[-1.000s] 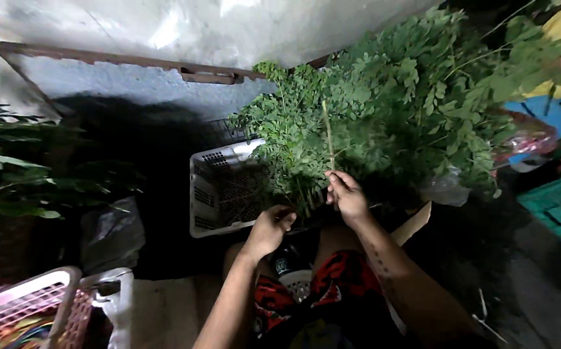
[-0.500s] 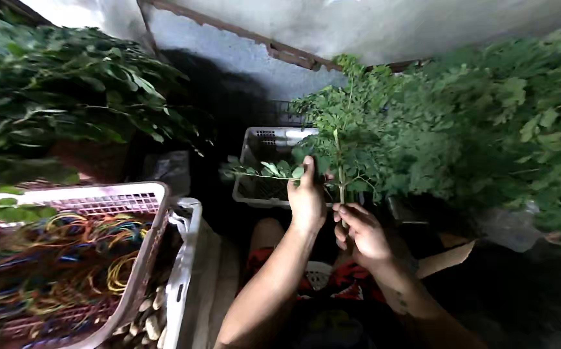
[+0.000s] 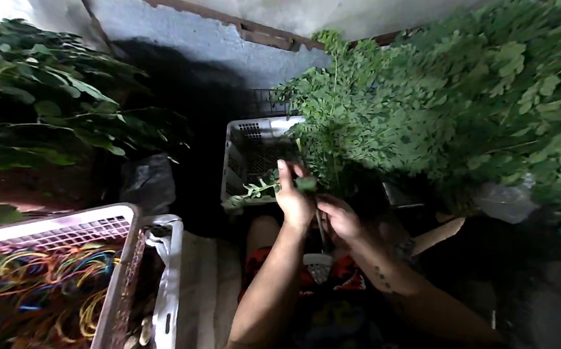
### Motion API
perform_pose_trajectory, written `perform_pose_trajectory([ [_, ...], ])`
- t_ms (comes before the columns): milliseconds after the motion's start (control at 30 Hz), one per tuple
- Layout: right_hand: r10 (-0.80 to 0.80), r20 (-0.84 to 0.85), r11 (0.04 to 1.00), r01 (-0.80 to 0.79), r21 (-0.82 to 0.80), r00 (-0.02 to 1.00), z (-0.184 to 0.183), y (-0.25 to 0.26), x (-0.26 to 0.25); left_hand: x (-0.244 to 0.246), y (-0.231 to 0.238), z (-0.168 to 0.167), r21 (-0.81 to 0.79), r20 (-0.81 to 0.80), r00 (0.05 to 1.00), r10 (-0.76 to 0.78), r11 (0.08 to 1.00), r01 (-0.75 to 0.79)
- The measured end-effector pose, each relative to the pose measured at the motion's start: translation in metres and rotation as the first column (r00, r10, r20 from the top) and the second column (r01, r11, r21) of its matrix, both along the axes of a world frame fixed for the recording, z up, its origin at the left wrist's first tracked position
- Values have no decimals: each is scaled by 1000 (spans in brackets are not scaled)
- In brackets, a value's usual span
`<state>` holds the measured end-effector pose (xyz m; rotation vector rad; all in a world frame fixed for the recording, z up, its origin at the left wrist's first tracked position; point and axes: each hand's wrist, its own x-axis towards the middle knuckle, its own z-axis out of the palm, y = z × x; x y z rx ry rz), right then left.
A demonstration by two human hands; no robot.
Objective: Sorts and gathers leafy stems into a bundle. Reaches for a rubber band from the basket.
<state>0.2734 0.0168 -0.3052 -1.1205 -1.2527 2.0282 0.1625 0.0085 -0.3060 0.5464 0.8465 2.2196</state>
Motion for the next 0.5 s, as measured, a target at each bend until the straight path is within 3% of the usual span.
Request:
perform_pose_trajectory([
  [67, -18, -66, 998, 14, -62, 998, -1, 3, -1, -8, -1, 1, 144, 35, 993, -117, 983, 111],
  [167, -152, -171, 978, 124, -169, 973, 1, 2, -12, -1, -5, 5, 168, 115, 978, -175, 974, 154],
  [233, -270, -188, 931, 206, -302, 944, 7, 0, -21, 8, -4, 0, 184, 86, 986, -144, 975, 126],
  [333, -376, -258, 837, 206, -507, 890, 16, -1, -21, 22, -15, -5, 207, -70, 993, -92, 973, 104],
  [433, -397, -250, 856, 258, -448, 883, 12, 27, -8, 42, -49, 5, 231, -155, 982, -111, 962, 145],
  [500, -206, -192, 956, 154, -251, 960, 14, 44, 4, 34, -62, 16, 221, 17, 992, -125, 968, 118],
])
